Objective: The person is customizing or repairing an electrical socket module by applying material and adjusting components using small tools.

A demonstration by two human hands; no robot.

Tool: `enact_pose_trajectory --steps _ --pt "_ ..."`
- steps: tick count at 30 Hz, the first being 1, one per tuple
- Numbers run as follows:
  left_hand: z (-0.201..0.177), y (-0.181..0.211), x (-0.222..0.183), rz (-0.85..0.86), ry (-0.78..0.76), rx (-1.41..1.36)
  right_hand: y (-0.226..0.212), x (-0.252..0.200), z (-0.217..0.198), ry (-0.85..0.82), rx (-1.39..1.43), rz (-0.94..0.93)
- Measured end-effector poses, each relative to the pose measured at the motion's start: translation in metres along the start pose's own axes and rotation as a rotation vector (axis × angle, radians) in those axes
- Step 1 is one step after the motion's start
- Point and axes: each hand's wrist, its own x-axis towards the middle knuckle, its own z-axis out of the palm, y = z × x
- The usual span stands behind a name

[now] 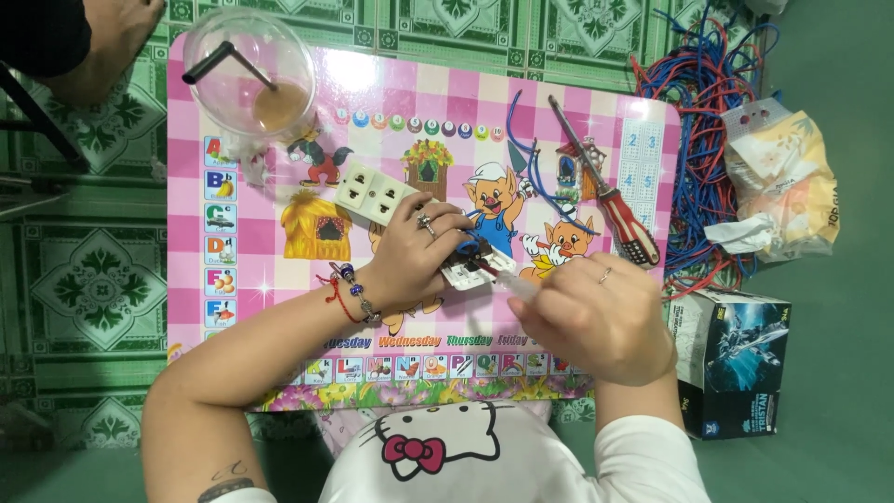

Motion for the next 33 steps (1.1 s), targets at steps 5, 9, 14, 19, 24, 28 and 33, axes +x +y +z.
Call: enact_pose_trajectory --steps 5,9,14,19,24,28,33 --pt "-0.013 0.009 0.014 0.017 0.019 0.001 -0.004 0.01 -0.004 0.021 -0.109 -0.027" --pt "-0.008 0.005 0.009 0.018 0.002 0.002 -0.004 0.002 -0.008 -0.011 -0.073 0.013" --pt "-0.006 0.004 0.007 0.013 0.0 0.001 -0.002 -0.001 -0.003 -0.005 -0.069 0.006" --pt "-0.013 0.009 0.014 0.027 0.027 0.017 -0.003 -0.003 -0.005 -0.026 -0.045 0.035" --pt "-0.012 0.009 0.013 0.012 0.023 0.006 0.001 -0.017 0.002 -0.036 -0.011 0.063" --pt "-0.009 0.006 0.01 0.015 0.014 0.006 0.001 -0.013 -0.001 -0.006 -0.016 0.079" --pt "-0.002 0.0 0.004 0.014 0.015 0.007 0.002 -0.003 -0.001 -0.026 -0.053 0.03"
